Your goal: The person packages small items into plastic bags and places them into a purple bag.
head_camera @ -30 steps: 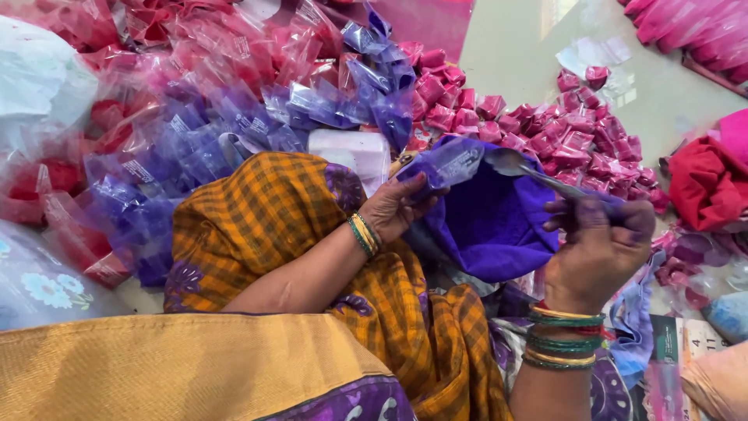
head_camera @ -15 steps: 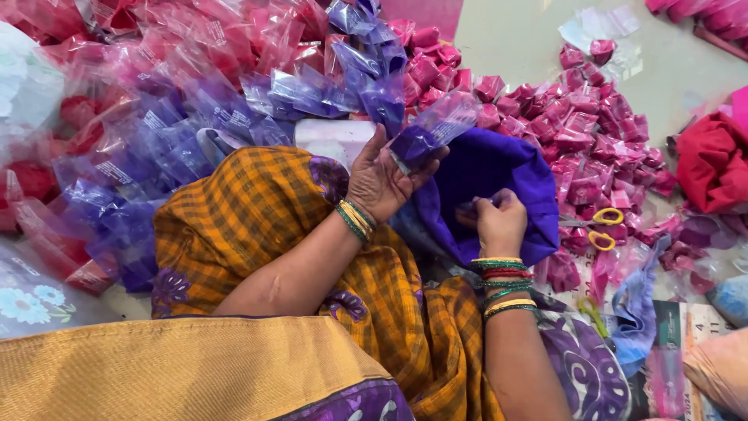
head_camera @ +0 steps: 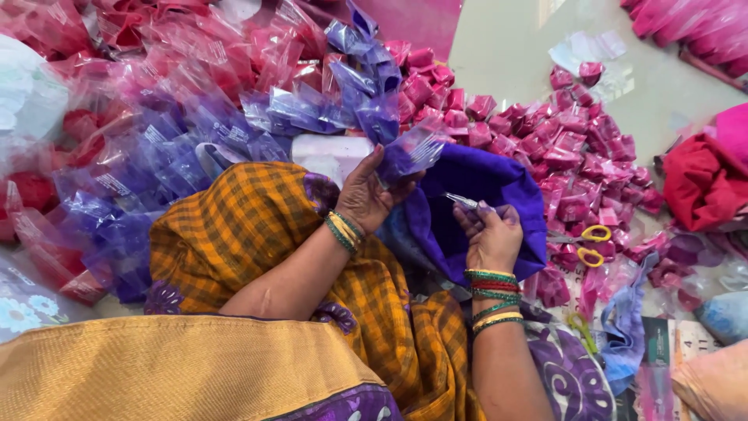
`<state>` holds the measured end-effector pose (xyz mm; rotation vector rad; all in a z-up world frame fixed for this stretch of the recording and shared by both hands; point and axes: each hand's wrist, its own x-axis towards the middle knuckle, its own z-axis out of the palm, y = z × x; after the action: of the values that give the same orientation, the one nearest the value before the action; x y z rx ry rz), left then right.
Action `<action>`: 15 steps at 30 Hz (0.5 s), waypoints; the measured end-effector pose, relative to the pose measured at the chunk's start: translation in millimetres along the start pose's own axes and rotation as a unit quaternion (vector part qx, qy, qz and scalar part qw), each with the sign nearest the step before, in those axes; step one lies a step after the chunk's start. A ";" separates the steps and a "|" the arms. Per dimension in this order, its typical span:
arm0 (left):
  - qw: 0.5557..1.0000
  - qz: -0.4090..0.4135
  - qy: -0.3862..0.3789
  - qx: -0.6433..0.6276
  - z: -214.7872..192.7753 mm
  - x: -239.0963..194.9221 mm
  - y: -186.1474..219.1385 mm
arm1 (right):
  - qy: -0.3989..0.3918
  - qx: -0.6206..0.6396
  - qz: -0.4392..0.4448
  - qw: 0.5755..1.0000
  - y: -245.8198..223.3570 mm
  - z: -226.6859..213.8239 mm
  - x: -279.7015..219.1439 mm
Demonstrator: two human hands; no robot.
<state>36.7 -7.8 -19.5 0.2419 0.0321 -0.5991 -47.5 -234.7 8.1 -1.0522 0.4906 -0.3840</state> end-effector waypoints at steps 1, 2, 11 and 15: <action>1.000 0.001 -0.003 -0.001 1.0 0.2 3.2 | -0.002 -0.002 -0.003 1.000 -3.9 0.3 -0.9; 1.000 0.006 0.014 0.018 1.0 -0.8 4.6 | 0.004 0.008 -0.006 1.000 -7.3 -1.3 -3.7; 0.986 0.003 0.084 0.145 16.2 1.3 4.9 | 0.052 0.052 -0.036 0.997 -61.7 -18.1 -33.2; 0.980 -0.009 0.087 0.178 25.0 5.2 5.6 | 0.055 0.055 -0.077 0.994 -92.6 -21.1 -41.8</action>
<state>43.2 -12.1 5.4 0.6415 0.0962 -0.5975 -100.2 -269.7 90.5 -0.9689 0.4823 -0.6012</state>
